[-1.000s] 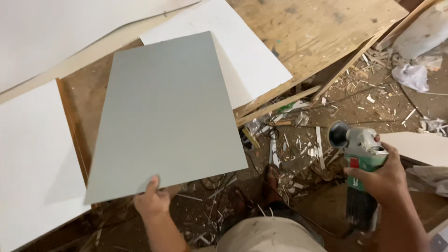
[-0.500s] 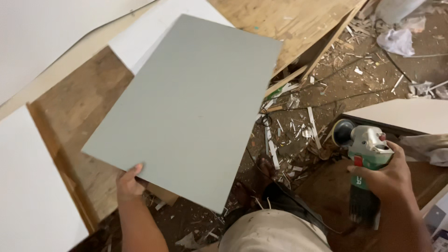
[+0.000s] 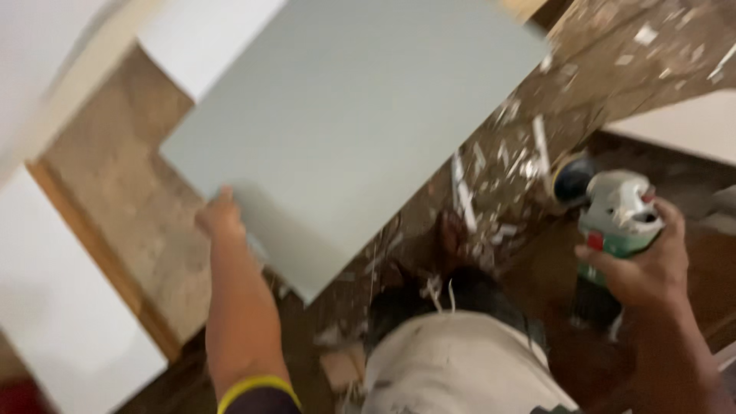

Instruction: The person sands the edge of a board using a handheld power sander, turning the board to reach different sides.

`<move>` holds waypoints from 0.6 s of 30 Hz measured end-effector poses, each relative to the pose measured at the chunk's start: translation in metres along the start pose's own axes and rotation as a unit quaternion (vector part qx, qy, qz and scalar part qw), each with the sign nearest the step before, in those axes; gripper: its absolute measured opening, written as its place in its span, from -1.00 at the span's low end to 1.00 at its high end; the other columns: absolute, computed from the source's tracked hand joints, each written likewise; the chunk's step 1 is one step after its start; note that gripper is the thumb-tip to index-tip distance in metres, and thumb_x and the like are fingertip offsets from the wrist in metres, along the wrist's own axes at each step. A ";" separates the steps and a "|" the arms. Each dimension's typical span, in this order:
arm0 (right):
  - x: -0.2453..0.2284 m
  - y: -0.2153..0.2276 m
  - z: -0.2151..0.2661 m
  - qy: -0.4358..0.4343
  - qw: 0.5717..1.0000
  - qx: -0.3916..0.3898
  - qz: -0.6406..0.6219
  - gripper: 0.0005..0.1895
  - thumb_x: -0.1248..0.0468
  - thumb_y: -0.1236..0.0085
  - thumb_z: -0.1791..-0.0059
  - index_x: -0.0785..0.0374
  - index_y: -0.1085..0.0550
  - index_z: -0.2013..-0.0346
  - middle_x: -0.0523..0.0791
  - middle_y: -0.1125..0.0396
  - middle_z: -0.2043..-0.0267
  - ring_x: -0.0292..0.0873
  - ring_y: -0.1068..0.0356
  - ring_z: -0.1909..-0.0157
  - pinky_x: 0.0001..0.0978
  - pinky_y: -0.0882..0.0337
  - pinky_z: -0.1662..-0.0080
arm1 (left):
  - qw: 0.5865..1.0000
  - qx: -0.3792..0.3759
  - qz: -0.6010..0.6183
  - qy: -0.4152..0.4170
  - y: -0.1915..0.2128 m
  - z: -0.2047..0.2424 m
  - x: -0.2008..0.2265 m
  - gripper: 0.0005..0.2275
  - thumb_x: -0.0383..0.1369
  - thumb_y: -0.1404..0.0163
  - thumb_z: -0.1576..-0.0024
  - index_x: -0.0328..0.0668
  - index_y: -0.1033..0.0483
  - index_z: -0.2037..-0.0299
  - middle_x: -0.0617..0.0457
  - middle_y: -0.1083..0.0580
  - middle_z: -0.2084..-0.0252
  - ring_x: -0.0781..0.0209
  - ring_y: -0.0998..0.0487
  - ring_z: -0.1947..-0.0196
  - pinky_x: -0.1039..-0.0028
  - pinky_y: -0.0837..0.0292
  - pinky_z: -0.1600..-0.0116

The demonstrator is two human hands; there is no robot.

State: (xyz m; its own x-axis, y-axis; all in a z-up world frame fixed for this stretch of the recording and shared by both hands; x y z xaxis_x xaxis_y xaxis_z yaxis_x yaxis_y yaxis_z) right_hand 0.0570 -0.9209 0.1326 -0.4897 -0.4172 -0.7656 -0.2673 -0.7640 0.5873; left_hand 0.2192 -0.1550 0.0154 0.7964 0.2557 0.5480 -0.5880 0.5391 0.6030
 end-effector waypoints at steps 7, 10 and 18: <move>-0.035 -0.078 0.063 0.140 0.989 -0.052 0.020 0.12 0.44 -0.65 0.12 0.34 -0.14 -0.60 0.30 -0.24 -0.44 0.17 -0.38 -0.27 0.00 -0.45 -0.14 | 0.916 -0.085 -0.240 -0.309 -0.020 -0.017 -0.031 -0.06 0.19 -0.11 -0.48 0.12 0.35 -0.81 -0.17 0.04 -0.85 -0.38 -0.09 -0.78 -0.20 -0.19 -0.67; -0.027 -0.128 0.113 0.214 0.975 -0.050 0.044 0.13 0.41 -0.69 0.16 0.33 -0.16 -0.57 0.25 -0.15 -0.49 0.22 -0.34 -0.38 0.00 -0.42 -0.26 | 0.893 -0.086 -0.220 -0.383 -0.034 -0.009 -0.042 -0.08 0.23 0.09 -0.54 0.02 0.51 -0.79 -0.19 0.21 -0.90 -0.33 0.07 -0.86 -0.14 0.10 -0.80; 0.007 -0.224 0.225 0.161 0.966 -0.155 0.130 0.10 0.11 -0.66 0.21 0.15 -0.32 -0.57 0.12 -0.44 -0.49 0.12 -0.61 -0.20 -0.09 -0.60 -0.04 | 0.870 -0.041 -0.222 -0.437 -0.068 -0.010 -0.011 -0.46 -0.05 0.13 -0.49 -0.09 -0.21 -0.63 -0.30 -0.53 -0.55 -0.19 -0.26 -0.72 -0.21 0.52 -0.78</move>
State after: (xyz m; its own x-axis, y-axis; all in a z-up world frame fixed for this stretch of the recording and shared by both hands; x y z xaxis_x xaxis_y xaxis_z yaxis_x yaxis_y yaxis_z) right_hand -0.0733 -0.6421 0.0544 -0.2093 -0.7081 -0.6744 0.1166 -0.7028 0.7018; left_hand 0.2516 -0.1861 -0.0375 0.5096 -0.6821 0.5245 -0.2085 0.4935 0.8444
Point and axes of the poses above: each hand's wrist, its own z-axis away from the middle knuckle, its own y-axis out of the back of the hand, x = y × z, the point moved 4 cm from there along -z, towards the middle knuckle
